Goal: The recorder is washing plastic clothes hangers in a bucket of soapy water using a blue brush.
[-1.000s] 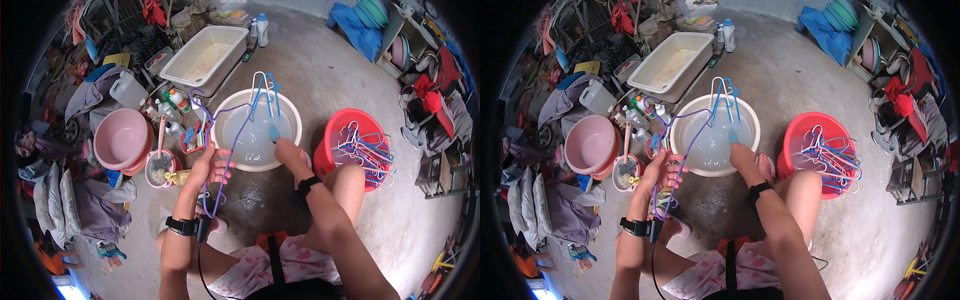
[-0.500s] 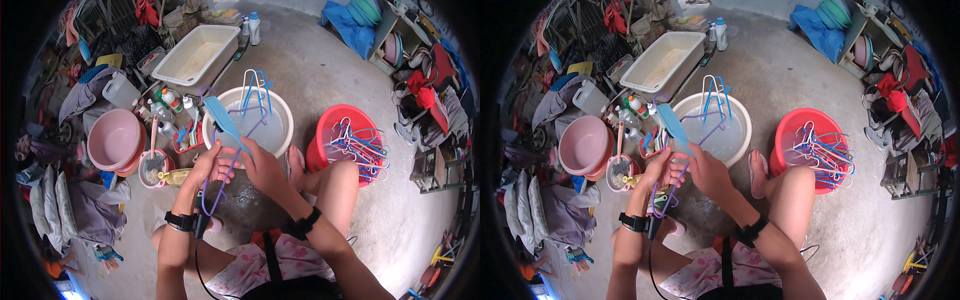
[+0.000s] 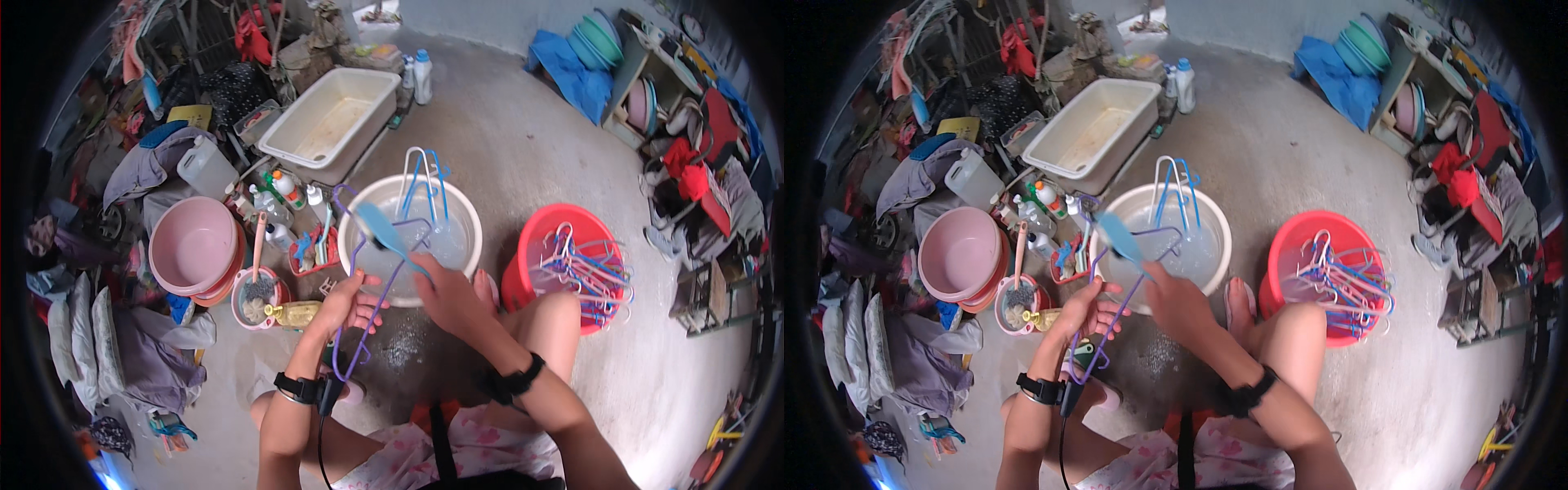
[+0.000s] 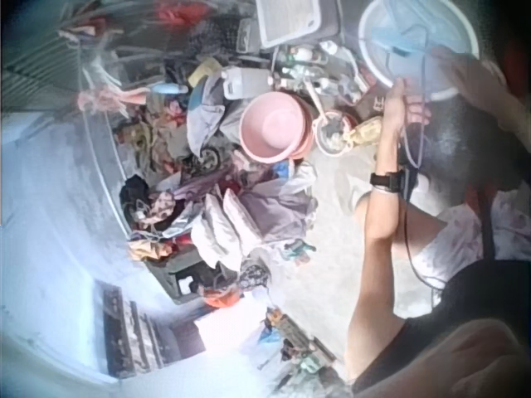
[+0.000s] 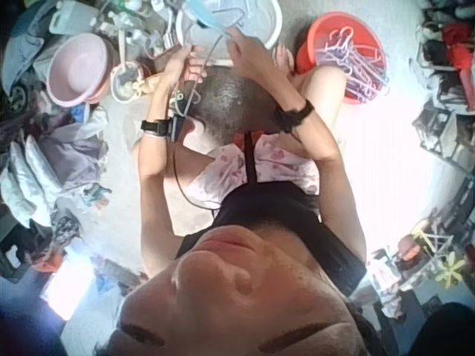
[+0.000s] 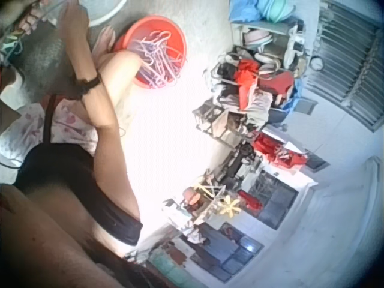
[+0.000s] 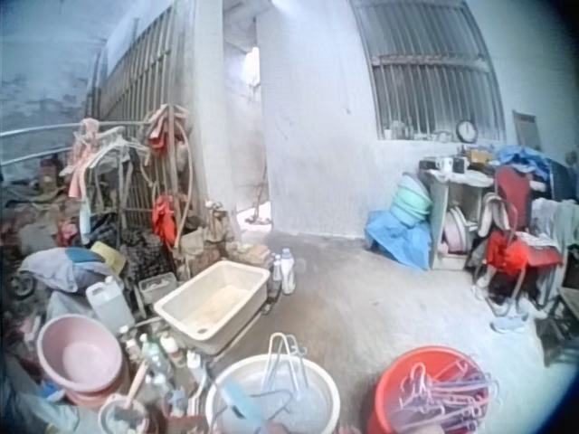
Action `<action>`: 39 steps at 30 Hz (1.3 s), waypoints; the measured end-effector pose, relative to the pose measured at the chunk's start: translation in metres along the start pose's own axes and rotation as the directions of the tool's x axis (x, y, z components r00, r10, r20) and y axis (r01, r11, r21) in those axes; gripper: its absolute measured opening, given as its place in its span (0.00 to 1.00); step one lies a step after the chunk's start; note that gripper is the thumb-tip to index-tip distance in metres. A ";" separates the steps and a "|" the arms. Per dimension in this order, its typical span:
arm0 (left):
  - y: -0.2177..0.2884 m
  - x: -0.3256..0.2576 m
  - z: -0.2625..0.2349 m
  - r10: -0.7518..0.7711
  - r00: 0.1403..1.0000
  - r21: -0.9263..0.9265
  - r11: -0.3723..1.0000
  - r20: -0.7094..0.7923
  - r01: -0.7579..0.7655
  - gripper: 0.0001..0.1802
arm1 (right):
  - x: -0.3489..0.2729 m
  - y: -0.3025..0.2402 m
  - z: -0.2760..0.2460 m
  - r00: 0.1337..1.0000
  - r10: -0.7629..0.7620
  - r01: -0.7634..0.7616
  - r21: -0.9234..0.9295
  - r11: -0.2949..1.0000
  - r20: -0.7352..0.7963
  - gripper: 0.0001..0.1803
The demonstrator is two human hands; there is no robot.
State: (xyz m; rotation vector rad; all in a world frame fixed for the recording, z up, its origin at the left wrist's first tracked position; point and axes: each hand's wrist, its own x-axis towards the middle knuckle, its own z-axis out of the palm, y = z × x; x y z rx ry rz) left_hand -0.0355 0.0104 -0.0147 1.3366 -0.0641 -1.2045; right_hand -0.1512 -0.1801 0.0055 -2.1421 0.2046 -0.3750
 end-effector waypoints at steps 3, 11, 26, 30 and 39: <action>0.005 -0.001 -0.008 0.083 0.993 0.004 0.997 -0.079 -0.083 0.28 | -0.012 0.003 -0.029 0.982 0.176 -0.164 -0.141 0.976 0.074 0.14; 0.013 -0.015 -0.008 0.135 0.981 -0.028 0.990 -0.138 -0.141 0.27 | 0.032 0.081 0.010 0.865 0.481 -0.349 -0.521 0.779 0.141 0.16; 0.011 0.003 0.000 0.021 0.997 0.148 0.989 -0.079 -0.010 0.29 | 0.012 -0.024 -0.063 0.925 0.353 -0.368 0.105 0.924 0.141 0.15; 0.014 0.006 0.022 0.005 0.999 0.156 0.988 -0.034 0.001 0.28 | 0.023 -0.036 -0.042 0.986 0.146 -0.158 0.176 0.972 0.075 0.15; 0.013 0.012 0.027 -0.029 0.999 0.222 0.974 -0.041 0.037 0.27 | 0.055 0.012 -0.022 0.997 -0.067 0.062 0.155 0.986 0.029 0.15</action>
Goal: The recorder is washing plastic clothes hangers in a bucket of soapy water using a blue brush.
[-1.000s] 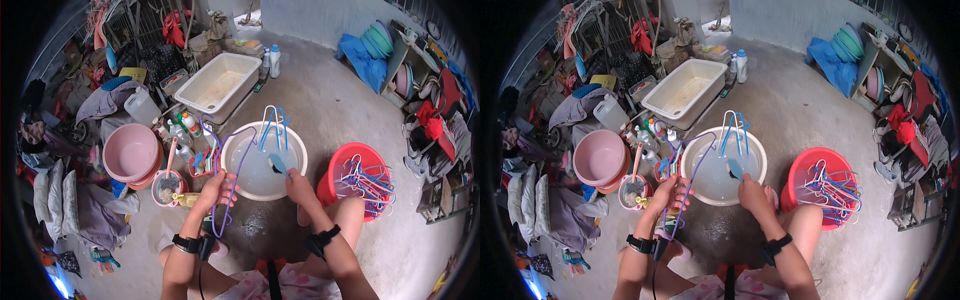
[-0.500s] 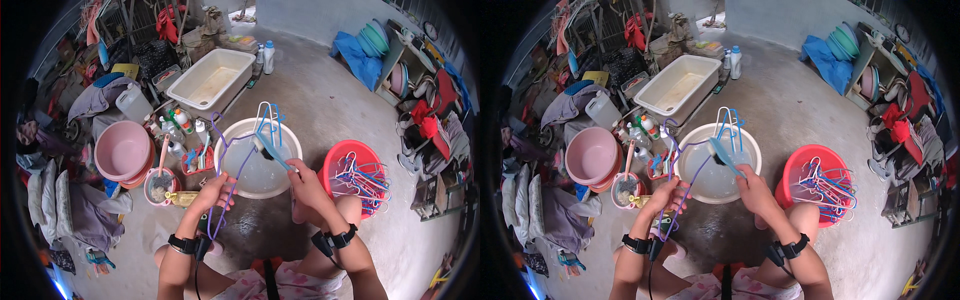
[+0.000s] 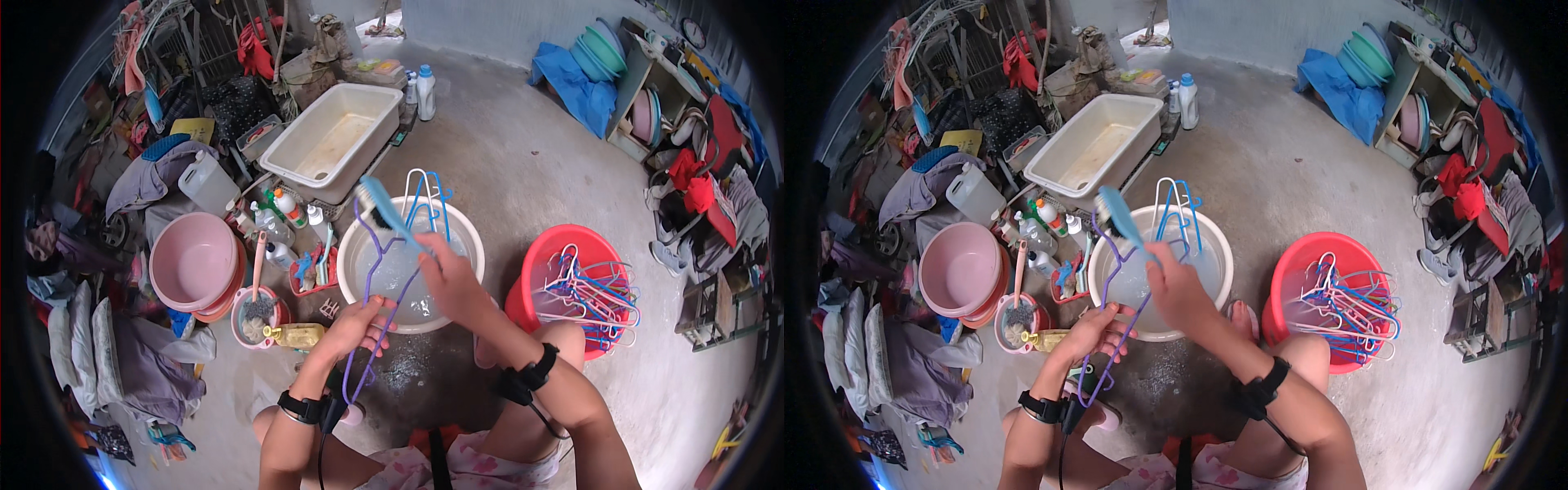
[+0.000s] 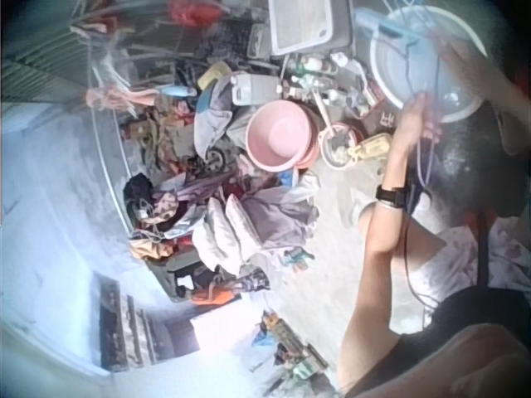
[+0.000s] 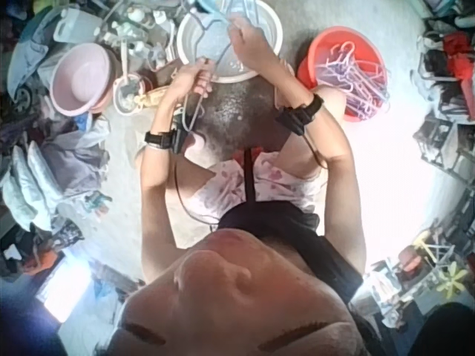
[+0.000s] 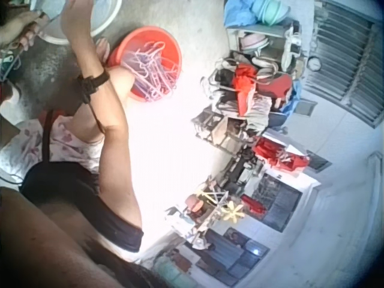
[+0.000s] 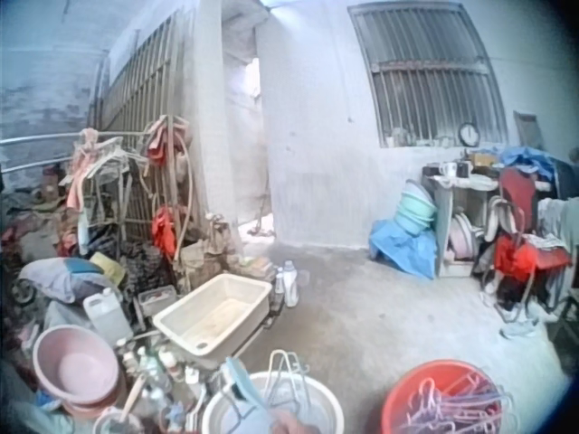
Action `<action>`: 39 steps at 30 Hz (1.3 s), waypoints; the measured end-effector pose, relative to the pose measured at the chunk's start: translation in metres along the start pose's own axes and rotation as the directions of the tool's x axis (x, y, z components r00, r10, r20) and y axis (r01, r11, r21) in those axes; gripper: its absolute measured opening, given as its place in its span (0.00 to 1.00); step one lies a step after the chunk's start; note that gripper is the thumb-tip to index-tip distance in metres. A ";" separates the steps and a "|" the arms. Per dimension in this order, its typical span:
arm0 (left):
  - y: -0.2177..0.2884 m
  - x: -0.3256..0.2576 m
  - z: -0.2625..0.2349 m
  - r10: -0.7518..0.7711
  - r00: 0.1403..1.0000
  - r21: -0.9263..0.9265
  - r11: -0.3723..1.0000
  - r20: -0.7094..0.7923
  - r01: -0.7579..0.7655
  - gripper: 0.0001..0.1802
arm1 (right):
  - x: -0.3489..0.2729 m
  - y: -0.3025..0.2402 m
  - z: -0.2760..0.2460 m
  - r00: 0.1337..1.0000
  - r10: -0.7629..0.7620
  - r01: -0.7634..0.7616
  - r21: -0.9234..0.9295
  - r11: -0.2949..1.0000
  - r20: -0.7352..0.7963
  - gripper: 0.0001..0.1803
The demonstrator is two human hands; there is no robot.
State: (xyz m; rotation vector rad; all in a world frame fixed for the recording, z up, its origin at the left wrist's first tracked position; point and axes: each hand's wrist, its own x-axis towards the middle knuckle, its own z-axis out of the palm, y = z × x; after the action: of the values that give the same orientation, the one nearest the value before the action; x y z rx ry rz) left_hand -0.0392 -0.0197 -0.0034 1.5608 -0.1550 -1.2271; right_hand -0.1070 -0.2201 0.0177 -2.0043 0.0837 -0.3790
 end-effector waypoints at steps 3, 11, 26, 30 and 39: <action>-0.002 0.000 -0.009 0.082 0.996 0.037 0.996 -0.020 -0.082 0.27 | 0.010 0.036 -0.004 0.989 0.134 -0.114 0.251 0.961 -0.064 0.15; 0.007 -0.004 -0.018 0.181 0.981 -0.168 0.967 -0.069 -0.190 0.30 | 0.009 0.010 -0.021 0.818 0.558 -0.487 0.689 0.537 0.143 0.14; -0.001 -0.014 -0.026 0.087 0.994 -0.247 0.964 -0.064 -0.100 0.30 | -0.005 0.050 -0.009 0.899 0.435 -0.434 0.244 0.867 0.053 0.14; 0.004 -0.021 -0.033 0.085 0.960 -0.128 0.984 -0.265 -0.123 0.28 | -0.008 0.080 0.009 0.956 0.288 -0.234 -0.453 0.860 0.053 0.13; -0.004 -0.027 -0.034 0.095 0.972 -0.169 0.977 -0.215 -0.133 0.28 | -0.015 0.063 0.015 0.816 0.529 -0.221 -0.722 0.656 0.231 0.13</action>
State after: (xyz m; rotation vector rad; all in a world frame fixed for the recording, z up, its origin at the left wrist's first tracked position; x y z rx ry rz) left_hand -0.0280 0.0212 0.0057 1.4863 0.0023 -0.9553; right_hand -0.1098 -0.2320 -0.0479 -2.6563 0.4233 0.4584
